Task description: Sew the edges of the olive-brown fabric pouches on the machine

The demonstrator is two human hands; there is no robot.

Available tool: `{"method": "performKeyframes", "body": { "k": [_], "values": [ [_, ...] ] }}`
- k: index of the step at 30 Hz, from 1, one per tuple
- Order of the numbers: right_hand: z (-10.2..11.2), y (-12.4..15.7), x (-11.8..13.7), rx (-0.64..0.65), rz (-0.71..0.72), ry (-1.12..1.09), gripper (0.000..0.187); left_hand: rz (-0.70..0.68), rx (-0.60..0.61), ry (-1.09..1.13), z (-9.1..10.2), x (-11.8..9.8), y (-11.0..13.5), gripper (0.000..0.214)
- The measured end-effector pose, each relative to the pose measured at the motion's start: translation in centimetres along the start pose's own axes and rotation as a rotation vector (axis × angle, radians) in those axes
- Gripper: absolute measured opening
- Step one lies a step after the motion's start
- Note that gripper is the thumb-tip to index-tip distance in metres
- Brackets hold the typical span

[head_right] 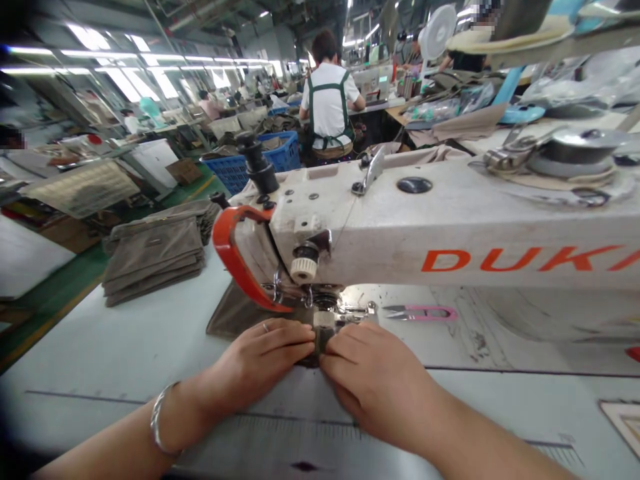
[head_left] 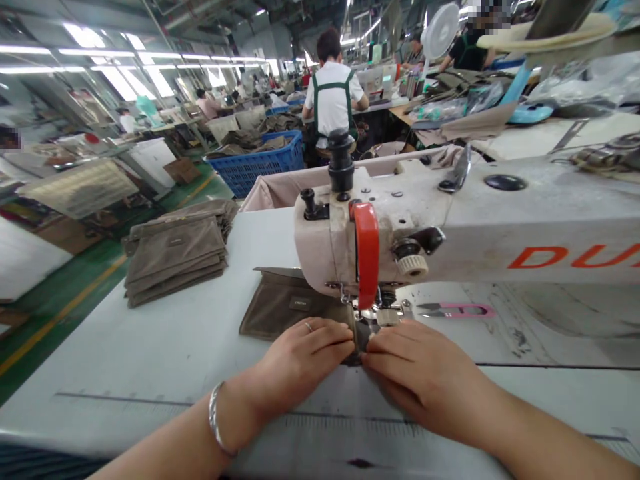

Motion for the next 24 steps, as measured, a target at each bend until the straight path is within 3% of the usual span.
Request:
{"method": "performKeyframes", "body": {
  "k": [6,10,18,24],
  "values": [
    [-0.2,-0.2,0.0,0.036,-0.036,0.041,0.014,0.115,-0.01,0.01,-0.2,0.2,-0.3,0.019],
    [-0.4,-0.3,0.0,0.053,-0.045,0.036,0.013,0.091,0.009,0.019,-0.2,0.1,-0.7,0.019],
    [-0.7,-0.4,0.2,0.041,-0.061,-0.005,0.03,0.004,-0.024,0.011,0.5,-0.2,-0.6,0.02],
    [-0.9,-0.7,-0.2,-0.017,-0.121,0.047,0.032,0.015,-0.036,-0.008,0.0,1.4,-0.7,0.022]
  ]
}}
Point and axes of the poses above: each hand's wrist, its own y-axis away from the middle knuckle, its own z-axis out of the back of the hand, x = y × z, the point moved 4 cm from there along -y, towards the middle knuckle, and after that the axes turned 10 degrees about x, right-handed, at the moved point
